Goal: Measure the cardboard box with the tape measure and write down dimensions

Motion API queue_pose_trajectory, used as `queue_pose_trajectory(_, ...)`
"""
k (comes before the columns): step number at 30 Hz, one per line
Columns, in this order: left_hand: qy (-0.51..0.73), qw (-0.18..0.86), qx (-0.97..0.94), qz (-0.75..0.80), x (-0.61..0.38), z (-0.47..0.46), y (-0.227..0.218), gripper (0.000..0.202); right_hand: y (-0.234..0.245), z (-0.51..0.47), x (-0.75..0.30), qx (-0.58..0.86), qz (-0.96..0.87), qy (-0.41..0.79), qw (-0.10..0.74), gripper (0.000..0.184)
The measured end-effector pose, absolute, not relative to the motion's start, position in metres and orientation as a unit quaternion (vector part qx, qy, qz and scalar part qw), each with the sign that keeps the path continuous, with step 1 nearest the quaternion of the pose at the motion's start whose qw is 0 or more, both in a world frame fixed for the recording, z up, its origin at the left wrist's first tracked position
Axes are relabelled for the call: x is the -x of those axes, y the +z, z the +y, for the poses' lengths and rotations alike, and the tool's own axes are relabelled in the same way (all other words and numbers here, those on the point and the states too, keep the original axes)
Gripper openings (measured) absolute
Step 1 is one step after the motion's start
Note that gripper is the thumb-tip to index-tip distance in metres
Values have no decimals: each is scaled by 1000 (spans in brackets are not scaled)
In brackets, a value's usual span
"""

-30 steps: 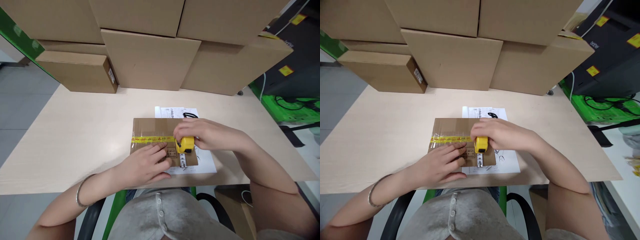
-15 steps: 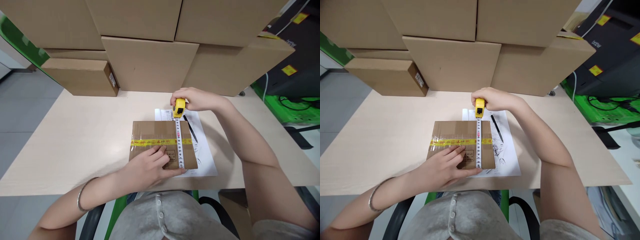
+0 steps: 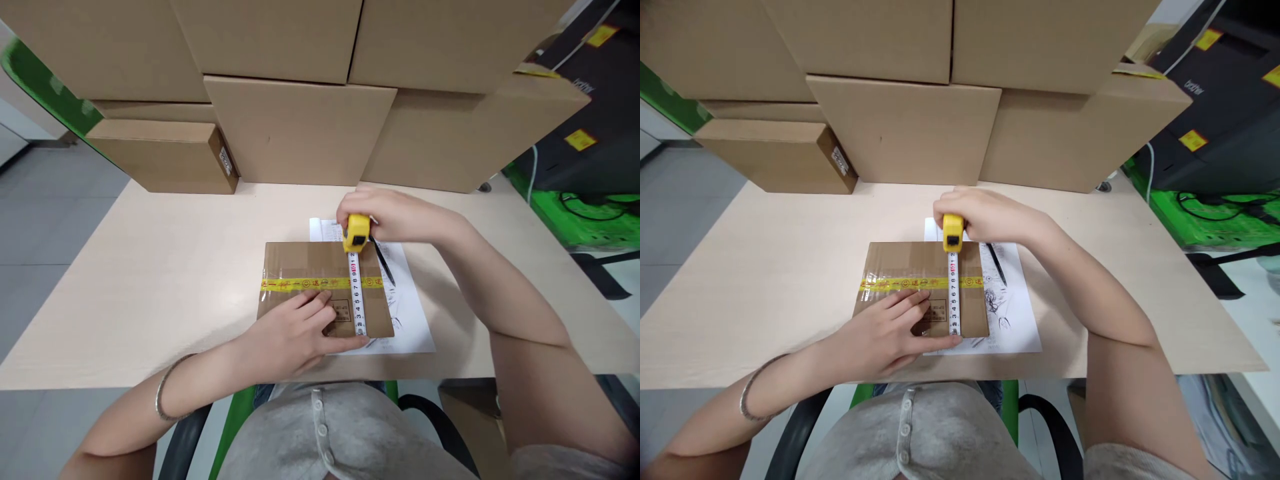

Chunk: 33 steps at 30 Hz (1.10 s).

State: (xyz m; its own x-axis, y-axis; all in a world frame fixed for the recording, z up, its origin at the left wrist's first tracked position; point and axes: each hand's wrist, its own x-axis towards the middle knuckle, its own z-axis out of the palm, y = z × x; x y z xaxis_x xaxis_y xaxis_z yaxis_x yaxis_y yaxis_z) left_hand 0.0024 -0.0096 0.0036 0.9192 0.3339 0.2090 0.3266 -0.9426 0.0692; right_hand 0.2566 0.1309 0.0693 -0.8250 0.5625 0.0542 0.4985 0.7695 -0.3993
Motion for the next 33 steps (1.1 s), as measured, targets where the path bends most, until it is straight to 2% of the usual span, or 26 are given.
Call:
queue_pose_trajectory(5, 142, -13, -976, 163, -3, -11, 1, 54, 59, 66, -253, 198, -956, 207, 62, 59)
queue_pose_trajectory(8, 199, -50, -970, 129, -1, -15, 4, 47, 51, 34, -259, 199, -956, 206, 59, 48)
queue_pose_trajectory(10, 279, -13, -953, 116, 5, -17, 7, 40, 47, 20, -268, 214, -943, 238, 88, 41)
queue_pose_trajectory(13, 408, 114, -879, 218, 23, -10, 4, 38, 40, 12, -286, 256, -885, 321, 219, 42)
queue_pose_trajectory(17, 462, 289, -660, 518, 51, 18, -24, 41, 16, 18, -303, 399, -686, 437, 423, 33)
queue_pose_trajectory(19, 421, 442, -532, 587, 56, 31, -41, 49, 0, 22, -303, 466, -536, 533, 460, 37)
queue_pose_trajectory(21, 373, 578, -478, 546, 55, 40, -53, 57, -15, 26, -298, 486, -423, 607, 465, 37)
queue_pose_trajectory(23, 352, 645, -473, 486, 50, 42, -58, 62, -22, 25, -291, 479, -376, 640, 469, 37)
queue_pose_trajectory(26, 374, 644, -496, 447, 48, 41, -53, 65, -16, 15, -284, 470, -368, 639, 486, 37)
queue_pose_trajectory(28, 401, 618, -524, 428, 52, 42, -47, 74, -4, 4, -283, 471, -370, 626, 499, 34)
queue_pose_trajectory(33, 467, 482, -668, 321, 62, 51, -43, 97, 22, -16, -291, 460, -410, 588, 524, 40)
